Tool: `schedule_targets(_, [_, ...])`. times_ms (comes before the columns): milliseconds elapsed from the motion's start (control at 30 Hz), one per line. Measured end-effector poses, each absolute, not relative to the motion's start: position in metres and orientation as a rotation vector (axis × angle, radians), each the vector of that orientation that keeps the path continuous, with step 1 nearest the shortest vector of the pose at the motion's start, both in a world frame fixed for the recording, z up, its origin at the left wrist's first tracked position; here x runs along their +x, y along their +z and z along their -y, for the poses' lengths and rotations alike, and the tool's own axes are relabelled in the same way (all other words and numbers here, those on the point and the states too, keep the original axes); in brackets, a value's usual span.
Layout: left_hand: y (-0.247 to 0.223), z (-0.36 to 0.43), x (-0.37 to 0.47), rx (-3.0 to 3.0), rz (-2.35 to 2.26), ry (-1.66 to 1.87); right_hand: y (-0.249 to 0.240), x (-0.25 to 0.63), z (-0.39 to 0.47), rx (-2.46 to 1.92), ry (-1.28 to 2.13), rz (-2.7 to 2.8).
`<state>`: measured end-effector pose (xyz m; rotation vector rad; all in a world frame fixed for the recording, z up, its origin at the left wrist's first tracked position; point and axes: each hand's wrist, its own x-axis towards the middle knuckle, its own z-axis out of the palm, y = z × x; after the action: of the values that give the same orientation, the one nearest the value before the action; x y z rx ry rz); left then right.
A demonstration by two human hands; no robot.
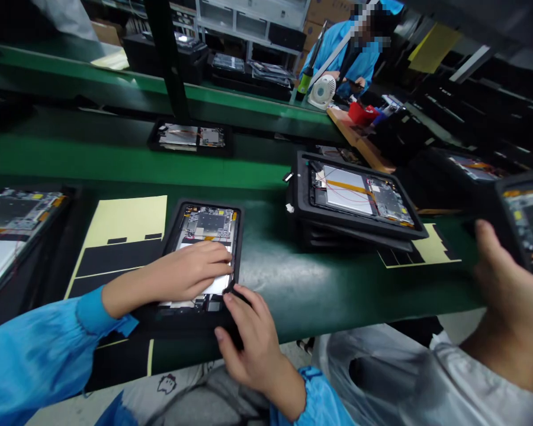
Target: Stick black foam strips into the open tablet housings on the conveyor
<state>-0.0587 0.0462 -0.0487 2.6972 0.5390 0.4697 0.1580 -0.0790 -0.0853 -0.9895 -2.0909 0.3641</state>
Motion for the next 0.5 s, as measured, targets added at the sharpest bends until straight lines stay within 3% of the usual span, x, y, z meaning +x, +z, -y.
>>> schedule_targets(500, [-0.038, -0.102, -0.049, 2.807, -0.612, 0.339, -0.08, 0.157, 0.079, -1.0, 0.42, 2.069])
